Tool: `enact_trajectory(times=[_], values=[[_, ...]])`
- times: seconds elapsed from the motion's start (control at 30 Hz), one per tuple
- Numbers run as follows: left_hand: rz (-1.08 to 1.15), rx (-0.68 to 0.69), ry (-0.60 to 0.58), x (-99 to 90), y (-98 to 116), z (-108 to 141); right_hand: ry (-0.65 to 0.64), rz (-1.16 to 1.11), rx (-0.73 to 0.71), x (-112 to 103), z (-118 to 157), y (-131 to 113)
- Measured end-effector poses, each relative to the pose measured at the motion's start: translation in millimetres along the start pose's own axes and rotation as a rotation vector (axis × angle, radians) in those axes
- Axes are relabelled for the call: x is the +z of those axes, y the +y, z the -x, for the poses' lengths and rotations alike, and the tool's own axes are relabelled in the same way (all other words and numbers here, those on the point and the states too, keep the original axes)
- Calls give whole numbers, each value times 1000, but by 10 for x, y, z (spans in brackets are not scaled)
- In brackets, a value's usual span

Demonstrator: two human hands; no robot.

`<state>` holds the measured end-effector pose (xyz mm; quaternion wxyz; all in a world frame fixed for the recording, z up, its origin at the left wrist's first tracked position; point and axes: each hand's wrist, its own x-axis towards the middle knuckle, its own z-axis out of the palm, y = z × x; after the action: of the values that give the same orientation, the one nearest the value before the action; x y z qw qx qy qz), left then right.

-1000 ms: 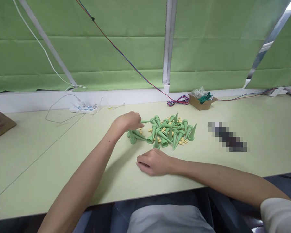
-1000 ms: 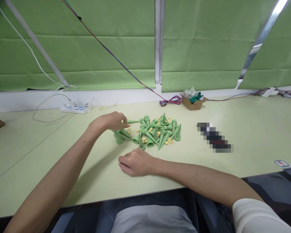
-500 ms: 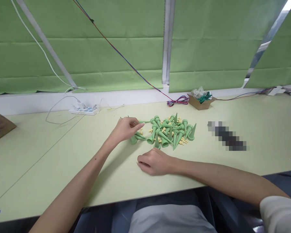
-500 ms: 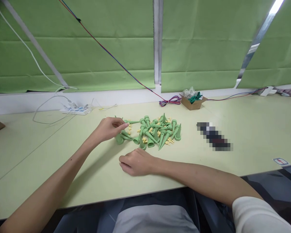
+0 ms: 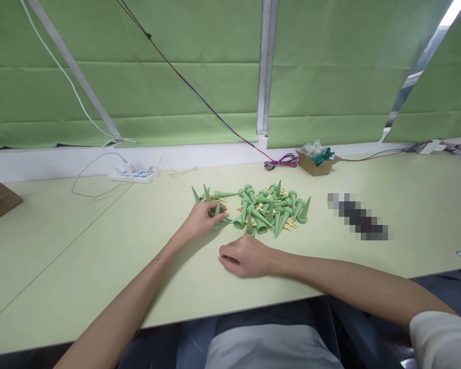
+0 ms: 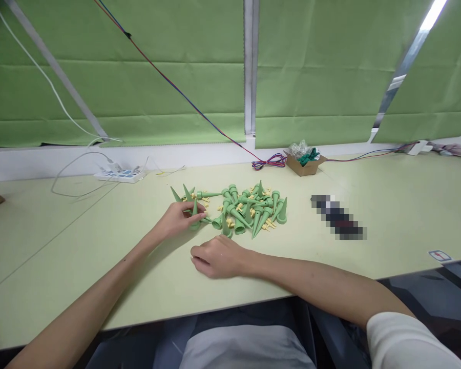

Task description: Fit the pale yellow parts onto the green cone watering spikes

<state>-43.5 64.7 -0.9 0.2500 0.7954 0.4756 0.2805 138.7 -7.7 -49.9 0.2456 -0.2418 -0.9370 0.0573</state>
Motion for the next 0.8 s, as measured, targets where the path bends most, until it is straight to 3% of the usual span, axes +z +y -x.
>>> enact_trajectory(times=[0.47,0.8], values=[[6,-21,17,47,-30,61,12,-6,-9,22,24,40],[124,-40,-81,25,-22,85,37,-5,-34,1,48,83]])
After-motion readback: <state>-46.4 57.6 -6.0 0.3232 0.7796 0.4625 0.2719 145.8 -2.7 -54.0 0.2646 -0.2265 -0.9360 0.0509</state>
